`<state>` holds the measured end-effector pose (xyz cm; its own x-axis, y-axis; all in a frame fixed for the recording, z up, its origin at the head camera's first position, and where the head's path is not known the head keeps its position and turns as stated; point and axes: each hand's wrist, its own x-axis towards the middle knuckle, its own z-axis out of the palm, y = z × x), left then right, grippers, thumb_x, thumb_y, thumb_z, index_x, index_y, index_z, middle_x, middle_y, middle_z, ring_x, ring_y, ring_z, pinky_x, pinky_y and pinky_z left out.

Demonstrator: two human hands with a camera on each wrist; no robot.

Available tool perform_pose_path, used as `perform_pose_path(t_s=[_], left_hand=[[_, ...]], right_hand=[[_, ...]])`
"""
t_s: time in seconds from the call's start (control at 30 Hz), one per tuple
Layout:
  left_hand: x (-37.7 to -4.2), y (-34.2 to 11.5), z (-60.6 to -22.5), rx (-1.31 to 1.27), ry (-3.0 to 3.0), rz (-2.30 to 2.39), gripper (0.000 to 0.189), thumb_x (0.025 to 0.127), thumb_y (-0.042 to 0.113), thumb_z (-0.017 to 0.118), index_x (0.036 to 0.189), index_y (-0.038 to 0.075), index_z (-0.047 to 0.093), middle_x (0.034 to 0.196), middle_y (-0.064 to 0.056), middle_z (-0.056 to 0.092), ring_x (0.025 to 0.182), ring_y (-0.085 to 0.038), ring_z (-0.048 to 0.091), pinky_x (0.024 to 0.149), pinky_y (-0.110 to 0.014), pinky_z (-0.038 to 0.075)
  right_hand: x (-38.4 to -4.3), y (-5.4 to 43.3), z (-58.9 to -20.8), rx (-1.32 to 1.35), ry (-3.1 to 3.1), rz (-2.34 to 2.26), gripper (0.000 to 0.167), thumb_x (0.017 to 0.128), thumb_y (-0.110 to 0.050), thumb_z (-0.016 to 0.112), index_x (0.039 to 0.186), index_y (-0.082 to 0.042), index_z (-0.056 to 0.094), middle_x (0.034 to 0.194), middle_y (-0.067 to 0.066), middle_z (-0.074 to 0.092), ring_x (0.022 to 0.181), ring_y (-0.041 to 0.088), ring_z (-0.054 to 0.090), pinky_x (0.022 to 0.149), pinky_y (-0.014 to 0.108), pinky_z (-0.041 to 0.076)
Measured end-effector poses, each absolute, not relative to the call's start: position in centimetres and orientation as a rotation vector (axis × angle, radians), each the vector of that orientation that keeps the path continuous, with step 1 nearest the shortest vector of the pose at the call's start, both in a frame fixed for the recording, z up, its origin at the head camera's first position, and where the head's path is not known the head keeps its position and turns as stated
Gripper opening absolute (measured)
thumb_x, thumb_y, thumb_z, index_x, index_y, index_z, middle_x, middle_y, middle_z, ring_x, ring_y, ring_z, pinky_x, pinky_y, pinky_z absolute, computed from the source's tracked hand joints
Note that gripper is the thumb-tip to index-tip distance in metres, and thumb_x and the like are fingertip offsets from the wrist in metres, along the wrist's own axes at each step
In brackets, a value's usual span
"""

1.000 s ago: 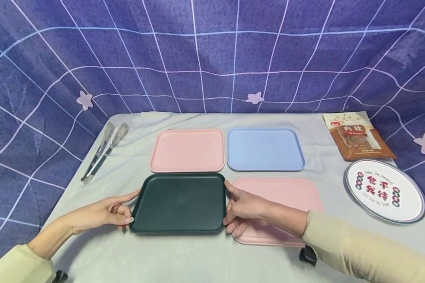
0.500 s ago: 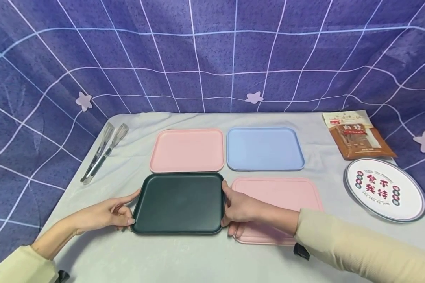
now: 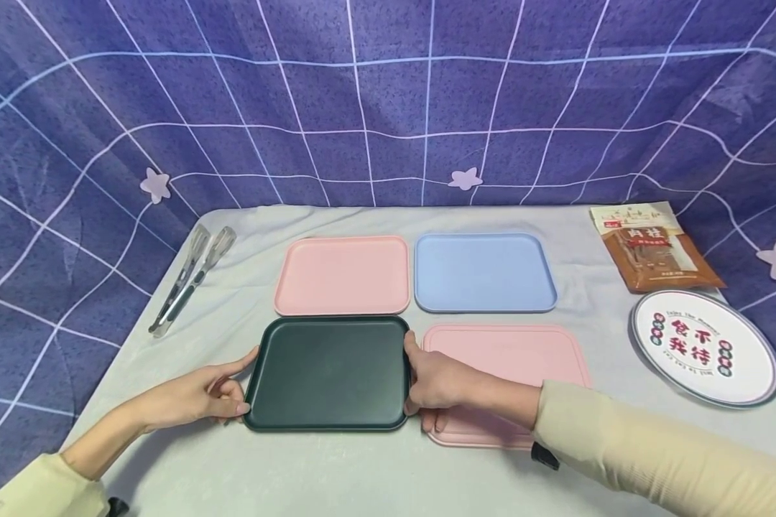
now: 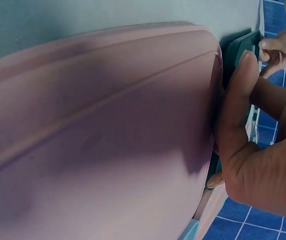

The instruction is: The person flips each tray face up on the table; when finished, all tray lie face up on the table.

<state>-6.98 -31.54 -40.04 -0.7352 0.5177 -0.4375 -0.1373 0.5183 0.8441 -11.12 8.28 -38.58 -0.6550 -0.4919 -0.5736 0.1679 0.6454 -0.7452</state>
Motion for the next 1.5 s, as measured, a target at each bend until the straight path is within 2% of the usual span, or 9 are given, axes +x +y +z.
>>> perform_pose_path(t_s=[0.23, 0.47, 0.67, 0.97, 1.17, 1.27, 1.43, 1.5], left_hand=[[-7.1, -31.3, -40.2, 0.328, 2.106, 1.224, 0.097, 0.095, 0.017, 0.069, 0.159, 0.000, -0.003, 0.084, -0.010, 0.068, 0.069, -0.008, 0.057, 0.060, -0.023, 0.048], [-7.2, -31.2, -40.0, 0.315, 2.095, 1.219, 0.095, 0.097, 0.018, 0.067, 0.159, -0.001, -0.002, 0.079, -0.009, 0.067, 0.064, -0.008, 0.056, 0.054, -0.023, 0.044], [-7.4, -31.1, -39.9, 0.330, 2.102, 1.212, 0.092, 0.098, 0.019, 0.066, 0.158, -0.005, 0.001, 0.074, -0.009, 0.065, 0.062, -0.008, 0.056, 0.056, -0.024, 0.047], [-7.6, -30.9, -39.7, 0.343, 2.150, 1.175, 0.089, 0.098, 0.021, 0.065, 0.157, -0.007, 0.004, 0.074, -0.011, 0.066, 0.062, -0.010, 0.058, 0.059, -0.025, 0.048], [-8.3, -30.2, -37.9, 0.307, 2.358, 1.050, 0.078, 0.098, 0.026, 0.065, 0.155, -0.007, 0.023, 0.074, -0.006, 0.067, 0.063, -0.014, 0.059, 0.058, -0.024, 0.047], [-9.1, -29.7, -36.0, 0.297, 2.500, 0.992, 0.072, 0.099, 0.029, 0.064, 0.154, -0.003, 0.032, 0.085, -0.006, 0.070, 0.073, -0.017, 0.064, 0.064, -0.025, 0.050], [-10.2, -27.6, -34.4, 0.300, 2.580, 1.015, 0.070, 0.101, 0.037, 0.060, 0.158, 0.009, 0.031, 0.119, -0.007, 0.069, 0.107, -0.019, 0.065, 0.089, -0.030, 0.052], [-10.5, -26.0, -34.4, 0.298, 2.552, 1.061, 0.071, 0.101, 0.040, 0.059, 0.159, 0.012, 0.029, 0.127, -0.007, 0.066, 0.115, -0.019, 0.063, 0.095, -0.034, 0.050]], right_hand=[[-11.2, 8.0, -38.5, -0.281, 2.130, -0.929, 0.120, 0.079, 0.005, 0.076, 0.161, -0.012, -0.009, 0.070, 0.016, 0.064, 0.042, 0.020, 0.060, 0.042, 0.036, 0.053], [-11.3, 7.6, -38.1, -0.324, 2.184, -0.836, 0.118, 0.078, 0.005, 0.076, 0.160, -0.005, -0.008, 0.066, 0.015, 0.065, 0.039, 0.017, 0.058, 0.041, 0.033, 0.051], [-11.3, 7.4, -38.0, -0.370, 2.224, -0.767, 0.118, 0.077, 0.004, 0.077, 0.159, 0.000, -0.008, 0.057, 0.013, 0.065, 0.036, 0.014, 0.055, 0.041, 0.032, 0.051], [-11.6, 7.3, -37.8, -0.392, 2.269, -0.699, 0.118, 0.076, 0.002, 0.078, 0.159, 0.003, -0.006, 0.061, 0.011, 0.066, 0.036, 0.014, 0.057, 0.041, 0.031, 0.051], [-12.2, 9.3, -36.5, -0.328, 2.207, -0.870, 0.112, 0.082, -0.010, 0.080, 0.162, -0.008, 0.001, 0.072, 0.010, 0.069, 0.046, 0.020, 0.062, 0.044, 0.034, 0.053], [-12.8, 11.7, -35.2, -0.356, 2.181, -0.945, 0.108, 0.085, -0.018, 0.078, 0.163, -0.012, 0.004, 0.081, 0.011, 0.069, 0.052, 0.023, 0.064, 0.047, 0.038, 0.055], [-14.1, 16.1, -33.3, -0.441, 2.184, -0.908, 0.101, 0.089, -0.033, 0.075, 0.162, -0.012, 0.010, 0.090, 0.012, 0.066, 0.060, 0.022, 0.063, 0.051, 0.042, 0.055], [-14.3, 17.7, -33.0, -0.462, 2.189, -0.877, 0.099, 0.089, -0.036, 0.075, 0.162, -0.011, 0.012, 0.091, 0.010, 0.065, 0.062, 0.022, 0.062, 0.051, 0.042, 0.055]])
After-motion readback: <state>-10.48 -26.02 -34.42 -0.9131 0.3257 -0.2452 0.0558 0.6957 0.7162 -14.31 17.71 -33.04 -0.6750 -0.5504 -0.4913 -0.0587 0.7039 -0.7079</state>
